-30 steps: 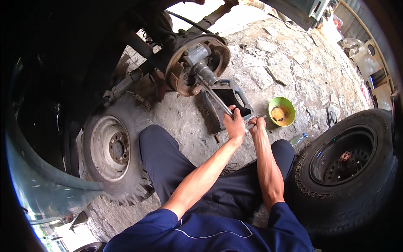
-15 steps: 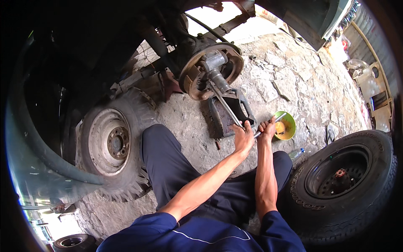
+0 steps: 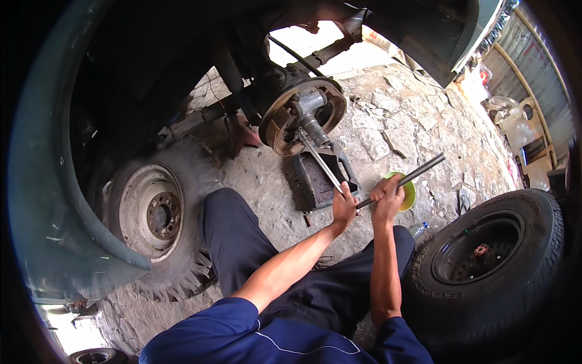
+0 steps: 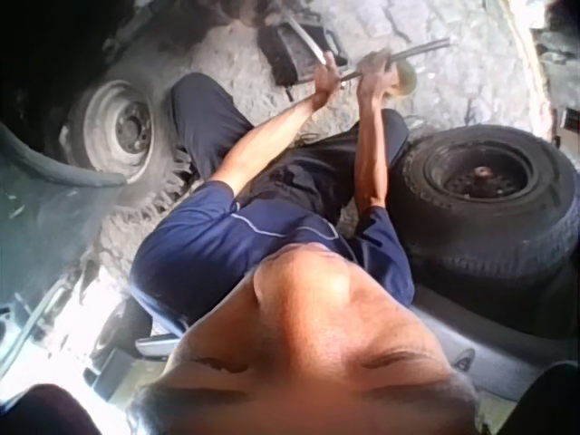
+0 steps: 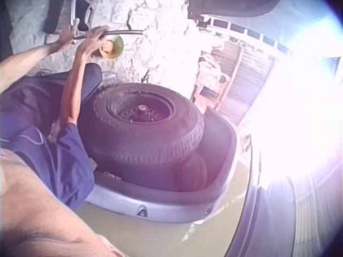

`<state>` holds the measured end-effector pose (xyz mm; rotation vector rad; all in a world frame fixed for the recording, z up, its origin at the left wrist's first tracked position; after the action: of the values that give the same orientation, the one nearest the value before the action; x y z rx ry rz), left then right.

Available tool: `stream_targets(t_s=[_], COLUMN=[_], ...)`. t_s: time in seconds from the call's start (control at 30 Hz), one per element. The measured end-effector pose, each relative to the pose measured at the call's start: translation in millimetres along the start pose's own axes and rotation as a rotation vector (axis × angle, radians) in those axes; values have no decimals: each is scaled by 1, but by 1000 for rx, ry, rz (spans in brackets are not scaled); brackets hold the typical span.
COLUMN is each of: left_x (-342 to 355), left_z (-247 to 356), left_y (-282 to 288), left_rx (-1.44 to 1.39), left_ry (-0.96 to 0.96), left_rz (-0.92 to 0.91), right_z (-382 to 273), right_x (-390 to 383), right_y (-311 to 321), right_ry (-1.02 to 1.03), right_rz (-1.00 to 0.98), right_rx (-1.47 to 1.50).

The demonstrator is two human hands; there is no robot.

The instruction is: The person is using a socket wrench and a metal rod to disassemble and work on a vehicle brake hub assembly while sitting on the ground.

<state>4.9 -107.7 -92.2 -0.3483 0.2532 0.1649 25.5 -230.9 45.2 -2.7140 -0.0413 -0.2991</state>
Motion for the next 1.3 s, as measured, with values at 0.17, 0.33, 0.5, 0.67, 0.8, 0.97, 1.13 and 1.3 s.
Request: stream_targets(t_s=[0.17,0.33,0.5,0.67,0.8,0.97,1.13,1.3], left_x=[20,3,-4,-7,-14,-3,-2,2], left_z=[-11,-40,-19,7,15,18,7,5], left_y=[0,0,-4,-41,-44,-44,-42,-41], left_rx=[-220,-249,-517,-720,-654,-580,-415,-335], left_ry=[-108,325,519,525,504,434,501,559], left_rz=[-147,-611,-841,-971,-951,-916,-807,-796], right_z=[-51,23,80,143,123,70,92,88], right_x=[-60,-122,-153,-169,-167,-149,-199,-250], right_y=[-111,-144,-171,-146,-150,-165,-194,-230], right_ry=[423,341,219,55,75,135,129,113], right_rz=[-437,-1052,-1446,-1593,-1593,-1395,-1456,-1373], right_rx=[-670,-924,-1312,-1681,-1640,-1471,-1450,-1121])
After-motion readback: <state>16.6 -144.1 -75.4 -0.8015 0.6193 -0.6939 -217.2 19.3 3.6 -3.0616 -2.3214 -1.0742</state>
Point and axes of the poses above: each hand's wrist, its own x-axis towards the middle knuckle, its own y-axis out of the back of the hand, z = x × y, the point moved 10 cm from there along x, towards the middle knuckle, and after that the axes turned 12 degrees about -z, right-handed, at the moved point
